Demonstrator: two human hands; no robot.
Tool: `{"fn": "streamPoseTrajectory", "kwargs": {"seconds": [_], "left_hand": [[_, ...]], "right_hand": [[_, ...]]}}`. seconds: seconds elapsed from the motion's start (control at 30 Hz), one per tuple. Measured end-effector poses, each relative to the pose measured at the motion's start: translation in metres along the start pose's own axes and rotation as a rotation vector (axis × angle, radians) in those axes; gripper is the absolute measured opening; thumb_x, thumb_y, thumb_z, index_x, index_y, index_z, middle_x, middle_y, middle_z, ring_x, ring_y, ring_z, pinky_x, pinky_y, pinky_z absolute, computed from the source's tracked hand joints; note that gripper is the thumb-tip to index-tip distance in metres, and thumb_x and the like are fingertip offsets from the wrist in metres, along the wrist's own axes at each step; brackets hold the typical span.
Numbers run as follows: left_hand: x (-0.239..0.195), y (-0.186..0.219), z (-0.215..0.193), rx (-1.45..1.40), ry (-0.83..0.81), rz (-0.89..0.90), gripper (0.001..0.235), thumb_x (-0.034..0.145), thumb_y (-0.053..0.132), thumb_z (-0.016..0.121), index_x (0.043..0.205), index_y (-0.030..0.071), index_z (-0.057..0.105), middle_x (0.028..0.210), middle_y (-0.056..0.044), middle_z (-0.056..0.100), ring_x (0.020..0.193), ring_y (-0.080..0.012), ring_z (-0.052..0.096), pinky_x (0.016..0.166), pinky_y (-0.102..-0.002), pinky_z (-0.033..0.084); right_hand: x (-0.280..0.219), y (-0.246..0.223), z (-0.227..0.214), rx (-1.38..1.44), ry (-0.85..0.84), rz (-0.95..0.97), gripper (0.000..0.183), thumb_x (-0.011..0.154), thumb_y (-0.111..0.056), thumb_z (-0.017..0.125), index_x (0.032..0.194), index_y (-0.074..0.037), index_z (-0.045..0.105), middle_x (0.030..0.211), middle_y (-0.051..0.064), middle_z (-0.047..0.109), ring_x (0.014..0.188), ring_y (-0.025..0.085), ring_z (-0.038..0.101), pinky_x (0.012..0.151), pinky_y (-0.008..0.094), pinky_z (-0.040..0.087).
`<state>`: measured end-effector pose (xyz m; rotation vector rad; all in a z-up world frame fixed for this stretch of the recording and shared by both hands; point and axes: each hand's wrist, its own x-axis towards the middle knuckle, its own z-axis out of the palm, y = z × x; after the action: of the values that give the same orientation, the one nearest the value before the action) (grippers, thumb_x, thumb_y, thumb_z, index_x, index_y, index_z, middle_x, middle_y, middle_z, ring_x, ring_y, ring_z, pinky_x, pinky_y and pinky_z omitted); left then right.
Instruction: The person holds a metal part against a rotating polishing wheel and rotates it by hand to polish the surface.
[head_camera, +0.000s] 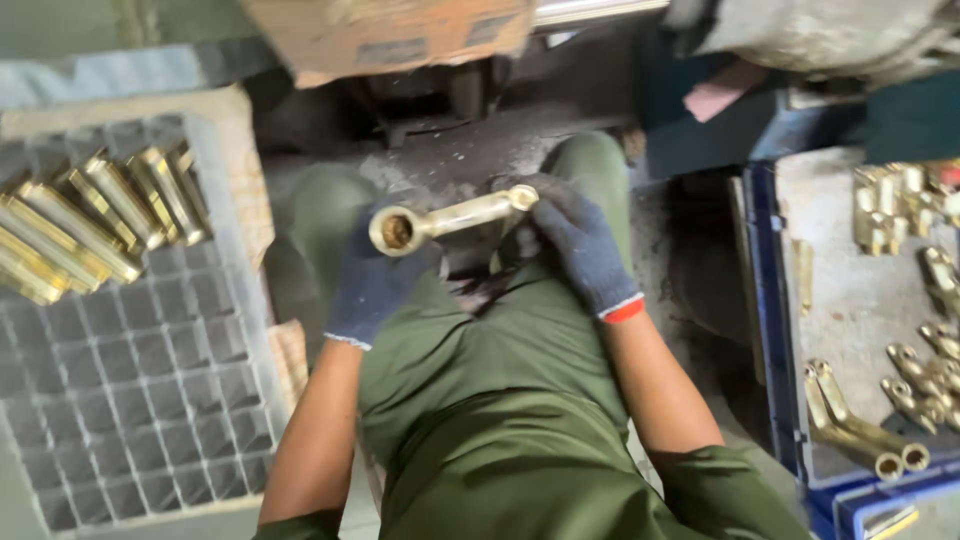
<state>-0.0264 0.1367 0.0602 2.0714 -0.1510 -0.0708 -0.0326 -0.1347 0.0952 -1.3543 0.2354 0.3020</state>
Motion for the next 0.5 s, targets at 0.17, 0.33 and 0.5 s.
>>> {"fn": "streamPoseTrajectory", "kwargs": {"seconds": [0.17, 0.33, 0.5], "left_hand": [[0.026, -0.010, 0.014, 0.190, -0.108, -0.097, 0.042, 0.084, 0.026, 0.086, 0.116, 0.003, 0.071, 0.107, -0.016, 0.075, 0.099, -0.0295, 0.075, 0.090, -0.041, 0.056], [0.032, -0.014, 0.027, 0.329, -0.097, -0.057, 0.055, 0.078, 0.021, 0.084, 0.125, -0.001, 0.066, 0.112, -0.024, 0.069, 0.102, -0.0410, 0.067, 0.089, -0.047, 0.052], [0.044, -0.010, 0.043, 0.483, -0.200, 0.087, 0.054, 0.078, 0.024, 0.083, 0.124, 0.002, 0.065, 0.114, -0.024, 0.068, 0.104, -0.0433, 0.065, 0.090, -0.050, 0.052]], "right_hand": [[-0.002, 0.019, -0.028, 0.036, 0.164, -0.007, 0.029, 0.101, -0.012, 0.057, 0.129, -0.003, 0.062, 0.092, 0.001, 0.067, 0.072, 0.009, 0.062, 0.064, 0.024, 0.054], [-0.018, 0.042, -0.097, -0.008, 0.483, -0.039, 0.022, 0.103, -0.014, 0.059, 0.114, 0.002, 0.069, 0.085, 0.003, 0.066, 0.065, 0.011, 0.060, 0.059, 0.026, 0.052], [-0.037, 0.030, -0.215, -0.838, 1.036, -0.325, 0.029, 0.110, -0.020, 0.068, 0.125, 0.004, 0.071, 0.111, 0.014, 0.075, 0.104, 0.015, 0.070, 0.090, 0.034, 0.055]]}}
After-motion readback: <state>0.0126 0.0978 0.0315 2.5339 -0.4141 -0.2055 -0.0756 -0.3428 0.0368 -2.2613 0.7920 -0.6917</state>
